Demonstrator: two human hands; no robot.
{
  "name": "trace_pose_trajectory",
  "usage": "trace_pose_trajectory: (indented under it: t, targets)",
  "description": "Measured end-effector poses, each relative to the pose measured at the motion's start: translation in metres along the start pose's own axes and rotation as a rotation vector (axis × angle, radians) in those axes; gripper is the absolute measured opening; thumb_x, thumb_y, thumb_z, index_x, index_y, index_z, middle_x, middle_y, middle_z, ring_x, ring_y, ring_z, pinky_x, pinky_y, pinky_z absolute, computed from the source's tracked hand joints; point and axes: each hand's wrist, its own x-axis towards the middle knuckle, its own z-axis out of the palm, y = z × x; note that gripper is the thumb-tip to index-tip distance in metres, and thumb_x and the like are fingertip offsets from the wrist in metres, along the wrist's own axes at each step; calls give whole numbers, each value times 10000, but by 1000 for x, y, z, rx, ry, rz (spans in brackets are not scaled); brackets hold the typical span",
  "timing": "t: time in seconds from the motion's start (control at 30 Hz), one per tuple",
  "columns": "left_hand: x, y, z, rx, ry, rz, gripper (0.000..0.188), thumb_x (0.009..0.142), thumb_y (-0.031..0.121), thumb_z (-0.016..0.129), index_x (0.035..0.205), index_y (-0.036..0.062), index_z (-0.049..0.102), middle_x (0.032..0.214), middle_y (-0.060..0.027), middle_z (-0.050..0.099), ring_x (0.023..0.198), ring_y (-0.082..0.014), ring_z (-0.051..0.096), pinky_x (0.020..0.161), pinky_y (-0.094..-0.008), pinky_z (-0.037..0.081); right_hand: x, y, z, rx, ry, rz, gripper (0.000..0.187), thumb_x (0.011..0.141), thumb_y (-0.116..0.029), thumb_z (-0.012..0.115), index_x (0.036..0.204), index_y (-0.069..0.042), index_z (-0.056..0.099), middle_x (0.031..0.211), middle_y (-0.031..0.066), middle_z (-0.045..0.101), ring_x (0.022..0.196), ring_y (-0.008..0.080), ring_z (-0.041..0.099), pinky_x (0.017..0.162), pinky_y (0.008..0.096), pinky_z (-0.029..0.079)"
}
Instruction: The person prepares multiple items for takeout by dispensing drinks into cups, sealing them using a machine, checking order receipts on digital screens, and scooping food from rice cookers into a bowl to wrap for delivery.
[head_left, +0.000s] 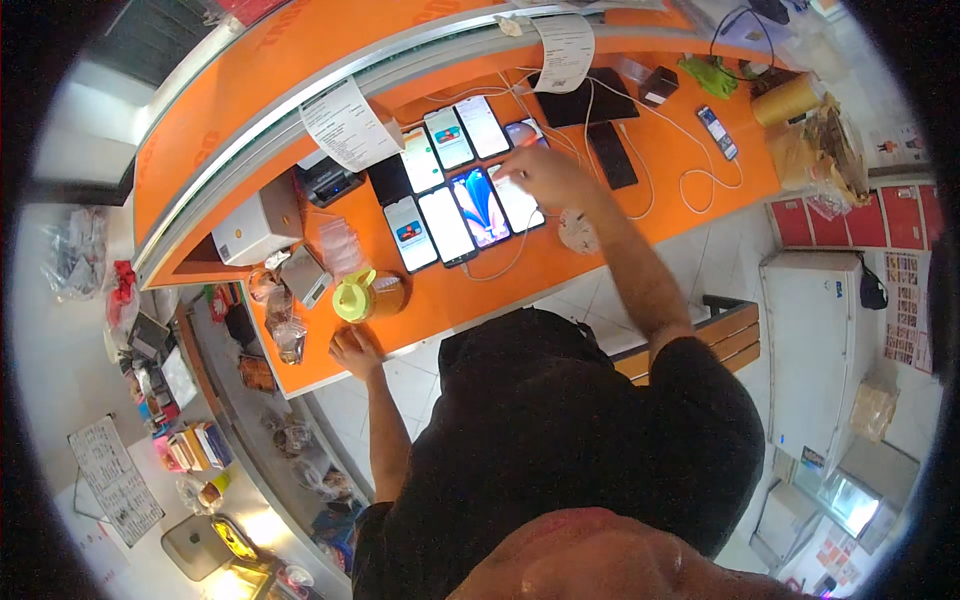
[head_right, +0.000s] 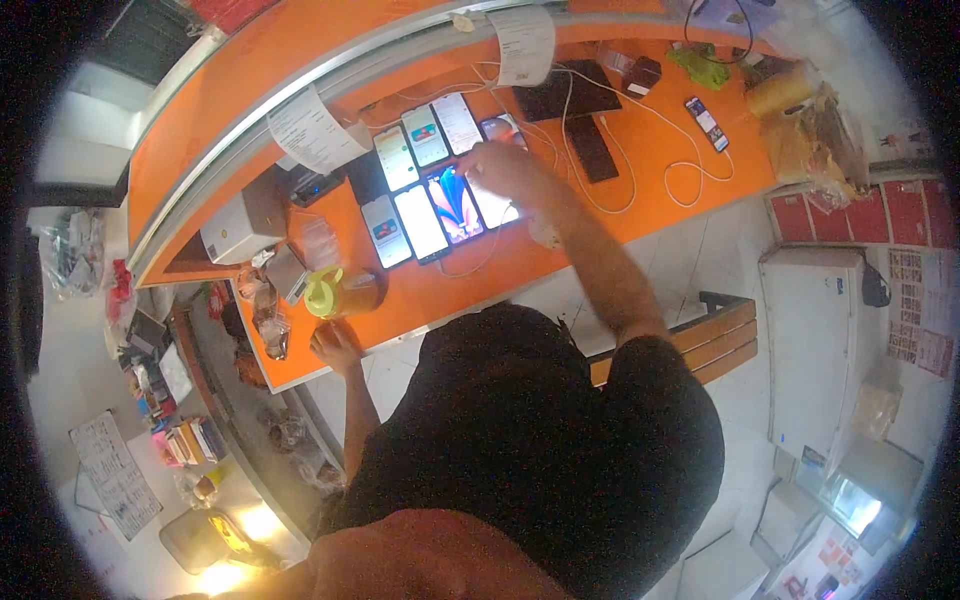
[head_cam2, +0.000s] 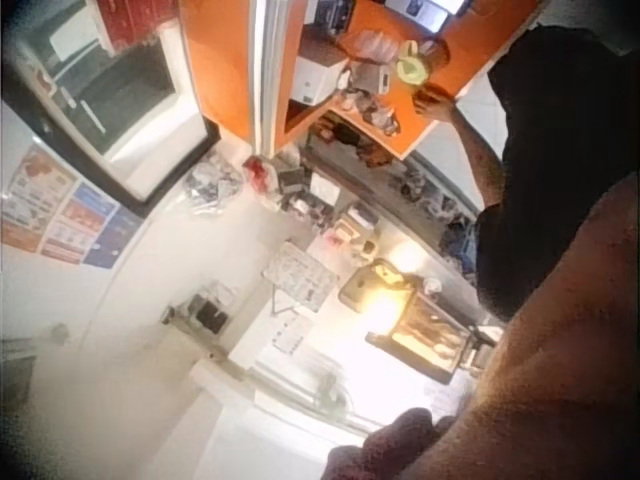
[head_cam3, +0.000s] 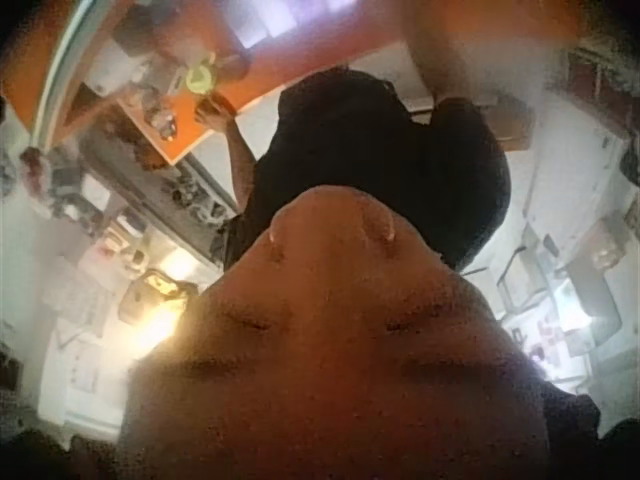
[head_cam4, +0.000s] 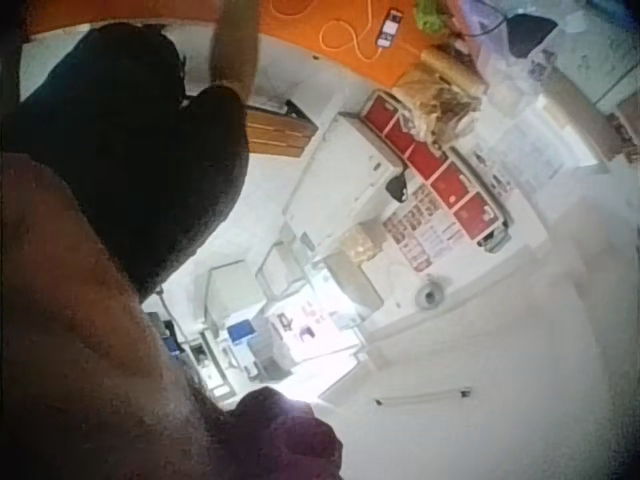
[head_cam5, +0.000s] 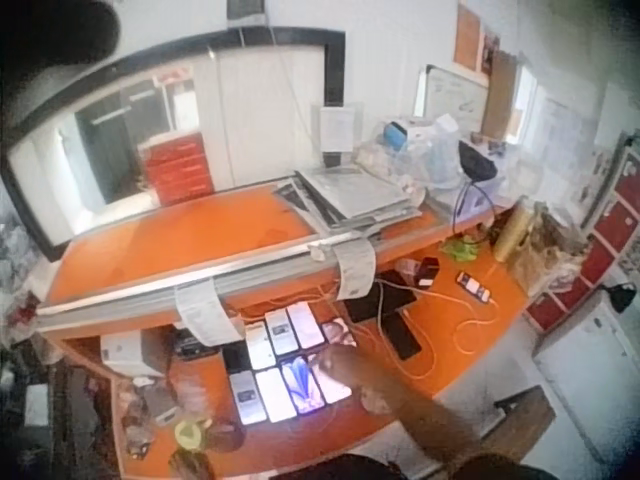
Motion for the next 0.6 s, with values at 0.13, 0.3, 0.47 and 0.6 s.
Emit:
trace_pose_trajectory:
  t: [0.13,0.3,0.47,0.6]
  targets:
    - [8,13,-4,-47,20,40,390,954,338,569,1065,-33,608,1096,-224,597,1024,-436,515,888,-536,424,82,85,-17,-209,-151,216,517,924,-147,568,1423,-274,523,1351,206,544,1318,357,474,1113,465,382]
    - [10,17,-8,-54,33,23,391,949,318,567,1101,-41,607,1130,-234,587,1032,-443,511,906,-543,416,147,165,21,-629,253,-148,455,891,-204,570,1335,-298,604,1392,147,531,1311,329,483,1117,576,324]
    - [14,20,-5,-55,47,32,384,945,306,573,1104,-42,603,1143,-239,578,1045,-449,507,925,-546,406,165,186,27,-435,387,-26,418,941,-233,564,1345,-336,587,1580,129,263,1494,369,135,1160,625,192]
    - [-9,-17,2,107,61,176,370,946,296,572,1090,-43,599,1129,-233,581,1049,-443,506,926,-536,406,146,142,30,-502,293,-135,418,927,-254,585,1336,-340,596,1583,104,237,1498,352,120,1137,653,201]
